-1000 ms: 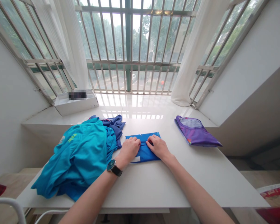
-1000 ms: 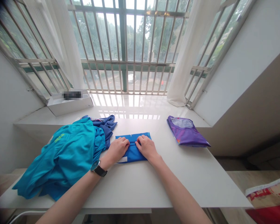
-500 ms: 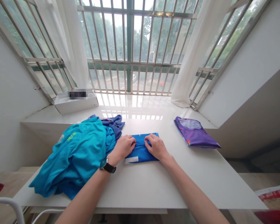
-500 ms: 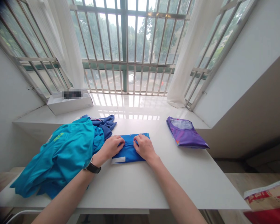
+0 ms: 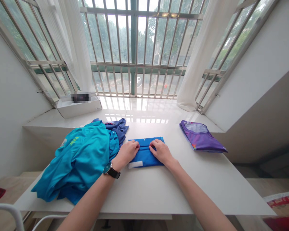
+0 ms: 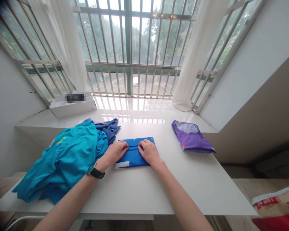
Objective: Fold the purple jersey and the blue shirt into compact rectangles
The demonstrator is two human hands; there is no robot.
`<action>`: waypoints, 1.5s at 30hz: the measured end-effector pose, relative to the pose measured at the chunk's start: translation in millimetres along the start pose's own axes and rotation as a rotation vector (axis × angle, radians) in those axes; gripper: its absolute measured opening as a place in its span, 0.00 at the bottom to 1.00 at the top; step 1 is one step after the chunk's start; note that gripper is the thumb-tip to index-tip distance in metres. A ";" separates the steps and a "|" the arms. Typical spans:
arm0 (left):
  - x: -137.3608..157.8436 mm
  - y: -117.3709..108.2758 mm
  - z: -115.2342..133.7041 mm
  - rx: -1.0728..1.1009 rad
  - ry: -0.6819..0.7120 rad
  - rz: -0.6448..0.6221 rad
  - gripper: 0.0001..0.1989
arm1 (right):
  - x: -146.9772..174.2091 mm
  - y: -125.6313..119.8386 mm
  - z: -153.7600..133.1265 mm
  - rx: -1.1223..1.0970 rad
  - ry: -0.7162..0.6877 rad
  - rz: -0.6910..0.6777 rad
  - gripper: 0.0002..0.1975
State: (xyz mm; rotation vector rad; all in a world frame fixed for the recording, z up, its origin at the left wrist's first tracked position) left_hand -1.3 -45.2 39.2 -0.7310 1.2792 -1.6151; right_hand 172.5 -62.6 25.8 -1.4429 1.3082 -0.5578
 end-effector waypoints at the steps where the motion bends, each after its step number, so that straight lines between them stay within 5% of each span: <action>1: 0.8 -1.5 -2.6 0.008 -0.002 -0.009 0.09 | 0.1 -0.7 0.9 -0.008 0.009 -0.002 0.05; 9: 3.9 -16.4 -24.9 -0.012 -0.039 -0.041 0.09 | 0.6 -2.4 6.3 -0.023 0.036 -0.008 0.05; 15: 0.4 -30.8 -25.9 -0.056 -0.105 0.191 0.11 | 1.1 -0.5 11.4 0.002 0.022 0.013 0.05; 22: 10.0 14.7 24.8 -0.008 0.257 0.111 0.20 | 0.7 -0.6 9.8 0.003 -0.012 0.030 0.05; 27: 15.7 36.5 29.0 -0.059 0.289 0.012 0.30 | 1.2 -1.1 6.3 0.062 -0.029 0.003 0.06; 45: 1.5 12.6 25.7 -0.070 0.193 0.110 0.13 | -0.4 1.8 3.2 0.158 -0.051 -0.013 0.10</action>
Point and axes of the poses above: each hand's wrist, its own x-axis away from the middle knuckle, its own y-axis out of the palm, z = x × y, the point moved 6 cm from there along -x, towards the middle knuckle, and after that the axes turned 8 degrees about -y, right-handed, at the moved point
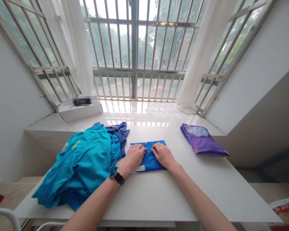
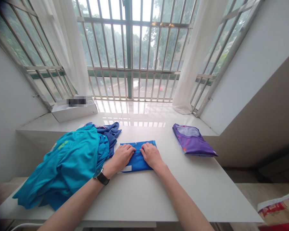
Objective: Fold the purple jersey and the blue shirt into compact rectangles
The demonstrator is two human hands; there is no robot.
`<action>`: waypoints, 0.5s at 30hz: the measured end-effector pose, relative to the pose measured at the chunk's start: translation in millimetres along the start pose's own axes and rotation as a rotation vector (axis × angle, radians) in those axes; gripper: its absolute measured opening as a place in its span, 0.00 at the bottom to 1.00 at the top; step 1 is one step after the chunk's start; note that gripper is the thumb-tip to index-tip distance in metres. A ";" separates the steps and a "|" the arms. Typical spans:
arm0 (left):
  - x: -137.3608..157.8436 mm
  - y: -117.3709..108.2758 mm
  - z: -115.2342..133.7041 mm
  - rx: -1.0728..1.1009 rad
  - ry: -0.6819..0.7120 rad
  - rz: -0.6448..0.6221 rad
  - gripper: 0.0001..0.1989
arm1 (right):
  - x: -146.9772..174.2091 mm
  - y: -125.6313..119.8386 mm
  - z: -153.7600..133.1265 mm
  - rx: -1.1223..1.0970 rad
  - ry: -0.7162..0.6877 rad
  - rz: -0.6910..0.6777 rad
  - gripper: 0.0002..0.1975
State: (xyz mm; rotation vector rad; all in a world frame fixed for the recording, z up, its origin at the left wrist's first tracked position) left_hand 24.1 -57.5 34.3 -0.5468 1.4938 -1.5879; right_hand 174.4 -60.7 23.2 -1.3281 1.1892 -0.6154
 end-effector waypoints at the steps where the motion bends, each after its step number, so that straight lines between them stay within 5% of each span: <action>1: -0.9 0.9 -0.6 -0.001 -0.005 0.002 0.12 | 0.1 0.3 0.4 -0.001 -0.002 -0.001 0.09; 15: -4.3 5.1 -0.6 -0.021 -0.024 -0.016 0.08 | 3.1 2.5 6.6 -0.084 0.002 0.036 0.08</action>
Point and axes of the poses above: each hand's wrist, its own x-axis away from the middle knuckle, its own y-axis out of the palm, z = x × y, the point moved 6 cm from there along -x, towards the middle knuckle, and after that the axes turned 8 degrees about -y, right-handed, at the moved point
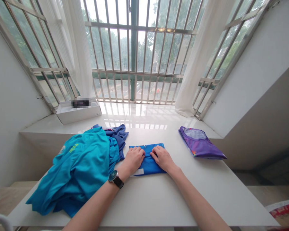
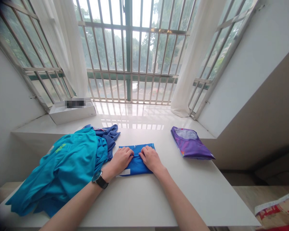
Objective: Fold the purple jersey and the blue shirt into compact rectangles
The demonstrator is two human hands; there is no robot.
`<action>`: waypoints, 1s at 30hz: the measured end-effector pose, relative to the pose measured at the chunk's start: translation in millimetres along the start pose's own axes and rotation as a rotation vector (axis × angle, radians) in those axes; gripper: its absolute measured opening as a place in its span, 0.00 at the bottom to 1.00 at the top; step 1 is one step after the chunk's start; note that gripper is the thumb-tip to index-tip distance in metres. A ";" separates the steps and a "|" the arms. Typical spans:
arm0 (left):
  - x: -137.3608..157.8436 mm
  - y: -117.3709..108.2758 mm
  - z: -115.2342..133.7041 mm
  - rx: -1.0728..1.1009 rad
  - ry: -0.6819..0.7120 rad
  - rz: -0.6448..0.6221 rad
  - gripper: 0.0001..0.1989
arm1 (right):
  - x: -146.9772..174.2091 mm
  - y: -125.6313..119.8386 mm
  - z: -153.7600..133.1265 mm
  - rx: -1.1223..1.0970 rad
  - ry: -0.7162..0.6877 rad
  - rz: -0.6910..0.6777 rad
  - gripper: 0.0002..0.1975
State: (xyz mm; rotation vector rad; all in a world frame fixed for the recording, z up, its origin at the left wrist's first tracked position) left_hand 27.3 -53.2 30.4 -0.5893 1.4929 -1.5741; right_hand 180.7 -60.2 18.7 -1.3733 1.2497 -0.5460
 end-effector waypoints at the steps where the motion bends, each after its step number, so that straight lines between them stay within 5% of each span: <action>1: 0.4 -0.3 0.3 0.002 0.002 0.000 0.08 | 0.1 0.0 0.2 -0.011 -0.002 0.001 0.08; 30: 1.6 -2.7 -1.8 0.058 -0.001 0.019 0.09 | 0.3 -1.1 -3.8 0.001 -0.026 -0.030 0.10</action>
Point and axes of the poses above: each hand's wrist, its own x-axis away from the middle knuckle, its own y-axis out of the palm, z = x × y, the point moved 6 cm from there along -x, towards the middle knuckle, and after that the axes turned 8 degrees about -y, right-handed, at the moved point
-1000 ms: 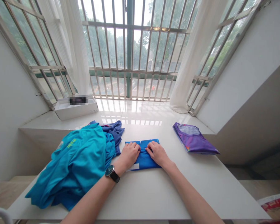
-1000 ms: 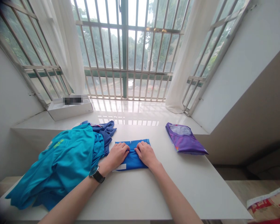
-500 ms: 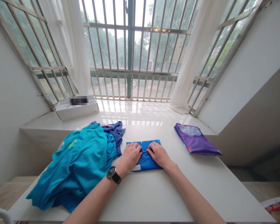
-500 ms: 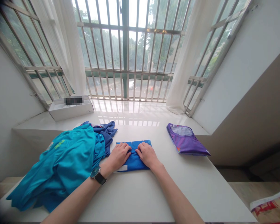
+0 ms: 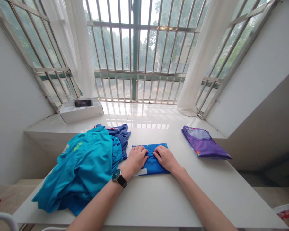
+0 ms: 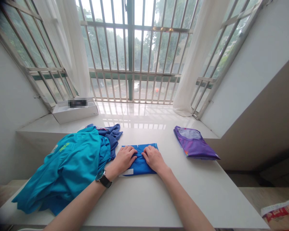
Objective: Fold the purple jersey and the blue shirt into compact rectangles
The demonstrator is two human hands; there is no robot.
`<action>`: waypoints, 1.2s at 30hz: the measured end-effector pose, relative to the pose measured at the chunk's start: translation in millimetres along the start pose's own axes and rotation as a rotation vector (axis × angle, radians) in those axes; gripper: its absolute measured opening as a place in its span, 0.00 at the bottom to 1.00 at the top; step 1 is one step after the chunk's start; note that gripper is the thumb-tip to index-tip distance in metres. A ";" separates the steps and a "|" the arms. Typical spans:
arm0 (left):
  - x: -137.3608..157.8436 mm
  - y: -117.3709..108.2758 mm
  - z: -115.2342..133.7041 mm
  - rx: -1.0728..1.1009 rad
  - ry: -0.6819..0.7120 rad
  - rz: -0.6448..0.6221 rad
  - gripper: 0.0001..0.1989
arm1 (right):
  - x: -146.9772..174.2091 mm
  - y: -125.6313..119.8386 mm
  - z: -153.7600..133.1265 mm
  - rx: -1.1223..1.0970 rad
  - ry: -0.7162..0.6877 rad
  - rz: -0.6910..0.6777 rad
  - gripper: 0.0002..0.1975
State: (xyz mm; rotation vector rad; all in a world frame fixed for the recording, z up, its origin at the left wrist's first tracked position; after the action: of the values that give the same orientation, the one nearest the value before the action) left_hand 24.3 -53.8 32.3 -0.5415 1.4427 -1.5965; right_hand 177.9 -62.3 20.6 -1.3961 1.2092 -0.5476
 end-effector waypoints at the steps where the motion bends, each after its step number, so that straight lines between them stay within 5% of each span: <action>1: 0.0 -0.5 0.4 -0.005 0.001 -0.002 0.09 | 0.1 -0.2 -0.2 -0.007 -0.001 0.000 0.09; 21: -1.1 4.8 2.0 -0.061 -0.001 -0.009 0.06 | -0.2 -0.3 1.1 -0.068 -0.005 0.022 0.09; 27: -1.7 6.7 1.5 -0.056 -0.004 -0.006 0.05 | 0.7 -5.3 -3.5 -0.032 -0.083 0.135 0.06; 36: 0.4 0.1 4.3 -0.062 -0.007 0.007 0.08 | 0.6 11.6 3.6 0.016 -0.082 0.069 0.20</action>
State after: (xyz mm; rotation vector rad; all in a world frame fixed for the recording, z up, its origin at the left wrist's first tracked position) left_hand 27.5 -56.5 33.1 -0.5765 1.4917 -1.5466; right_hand 177.3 -59.1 8.9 -1.3458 1.1800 -0.4472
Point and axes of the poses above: each hand's wrist, its own x-axis away from the middle knuckle, its own y-axis out of the palm, z = x × y, the point moved 6 cm from there along -x, towards the middle knuckle, and after that the axes turned 8 degrees about -y, right-handed, at the moved point
